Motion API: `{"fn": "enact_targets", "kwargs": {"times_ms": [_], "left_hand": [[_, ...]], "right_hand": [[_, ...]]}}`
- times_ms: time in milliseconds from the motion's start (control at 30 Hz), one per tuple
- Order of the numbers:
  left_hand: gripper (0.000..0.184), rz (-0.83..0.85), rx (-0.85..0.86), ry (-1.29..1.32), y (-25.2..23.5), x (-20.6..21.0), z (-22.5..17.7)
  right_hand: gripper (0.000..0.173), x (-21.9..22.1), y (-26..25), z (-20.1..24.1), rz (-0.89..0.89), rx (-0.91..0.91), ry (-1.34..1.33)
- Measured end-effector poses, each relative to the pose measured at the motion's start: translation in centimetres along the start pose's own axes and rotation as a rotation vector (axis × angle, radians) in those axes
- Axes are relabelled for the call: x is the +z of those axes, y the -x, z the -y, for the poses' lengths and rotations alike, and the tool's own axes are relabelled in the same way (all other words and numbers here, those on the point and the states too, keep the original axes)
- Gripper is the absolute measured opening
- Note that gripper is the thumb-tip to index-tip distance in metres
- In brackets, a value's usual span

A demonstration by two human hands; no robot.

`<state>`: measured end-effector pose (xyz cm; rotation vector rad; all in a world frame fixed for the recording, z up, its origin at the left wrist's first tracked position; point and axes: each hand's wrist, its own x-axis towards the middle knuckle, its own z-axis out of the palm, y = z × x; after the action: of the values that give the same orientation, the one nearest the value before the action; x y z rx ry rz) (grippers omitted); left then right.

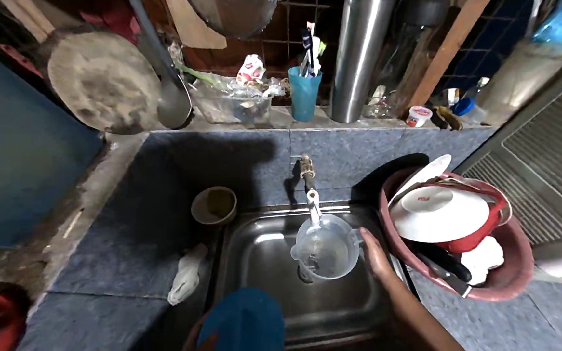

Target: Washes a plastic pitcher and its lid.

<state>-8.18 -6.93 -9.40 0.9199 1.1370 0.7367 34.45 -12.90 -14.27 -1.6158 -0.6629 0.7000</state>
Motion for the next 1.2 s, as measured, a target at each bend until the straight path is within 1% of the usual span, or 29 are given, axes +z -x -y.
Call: {"fn": "enact_targets", "kwargs": {"times_ms": [67,100,133,200,233,267,300,367,400,433,467,533,567,600,667,767,867,933,1000,1067,1133,1200], "left_hand": [[0.039,-0.053,0.032,0.013,-0.3,0.4,-0.3],[0.042,-0.071,0.037,0.017,-0.4,0.5,-0.5],[0.049,-0.075,0.040,0.031,-0.6,0.5,-0.8],[0.059,-0.103,0.029,0.063,-0.9,1.0,-1.7],[0.060,-0.093,0.053,0.035,-1.1,0.9,-2.1],[0.057,-0.064,0.115,-0.062,-1.5,0.7,-2.5],[0.051,-0.038,0.205,-0.228,-1.8,0.8,-3.4],[0.041,0.037,0.382,-0.662,-2.7,1.6,-6.4],[0.039,0.085,0.466,-0.869,-3.2,2.3,-8.3],[0.039,0.097,0.541,-1.065,-4.0,3.3,-10.1],[0.038,0.069,0.595,-1.217,-4.7,4.7,-11.8],[0.042,0.023,0.638,-1.416,-5.5,8.0,-15.3],[0.046,0.029,0.661,-1.483,-5.9,9.7,-16.7],[0.051,0.064,0.703,-1.531,-6.5,11.3,-17.7],[0.057,0.211,0.772,-1.640,-7.6,14.4,-19.0],[0.063,0.421,0.796,-1.777,-8.5,18.8,-20.2],[0.065,0.578,0.804,-1.902,-9.4,21.5,-21.1],[0.060,0.665,0.917,-1.994,-9.9,22.4,-21.3],[0.044,0.711,1.039,-2.030,-10.1,22.8,-21.0],[0.035,0.755,1.087,-2.037,-9.9,23.3,-21.0],[0.034,0.776,1.144,-2.045,-10.0,23.8,-21.2],[0.037,0.767,1.171,-2.028,-9.9,24.4,-21.2]], "right_hand": [[0.054,-0.7,0.8,0.8,0.001,0.108,0.031],[0.056,-1.1,1.4,1.0,0.001,0.149,0.037],[0.053,-1.3,2.0,1.1,0.004,0.159,0.026],[0.047,-1.7,3.3,1.1,0.062,0.113,-0.022],[0.047,-1.9,3.8,1.1,0.101,0.082,-0.035],[0.046,-2.0,4.4,0.9,0.121,0.062,-0.045],[0.044,-1.9,5.1,0.7,0.117,0.058,-0.060],[0.044,-1.2,6.6,0.3,0.033,0.089,-0.159],[0.044,-0.7,7.4,0.3,-0.033,0.114,-0.245],[0.043,-0.3,8.0,0.3,-0.093,0.128,-0.325],[0.043,-0.1,8.5,0.4,-0.139,0.128,-0.382],[0.041,0.0,9.1,0.6,-0.203,0.107,-0.450],[0.040,-0.1,9.4,0.8,-0.213,0.102,-0.474],[0.040,-0.3,9.9,1.0,-0.213,0.101,-0.484],[0.042,-0.8,10.7,1.5,-0.226,0.092,-0.493],[0.041,-1.6,12.1,2.1,-0.252,0.040,-0.510],[0.039,-2.0,12.9,3.0,-0.281,-0.037,-0.564],[0.036,-1.7,13.1,3.7,-0.291,-0.078,-0.637],[0.036,-1.1,13.0,4.6,-0.294,-0.105,-0.705],[0.032,-0.5,12.9,5.4,-0.270,-0.139,-0.776],[0.032,0.0,12.7,6.2,-0.237,-0.180,-0.805],[0.027,0.1,12.2,6.5,-0.199,-0.222,-0.811]]}}
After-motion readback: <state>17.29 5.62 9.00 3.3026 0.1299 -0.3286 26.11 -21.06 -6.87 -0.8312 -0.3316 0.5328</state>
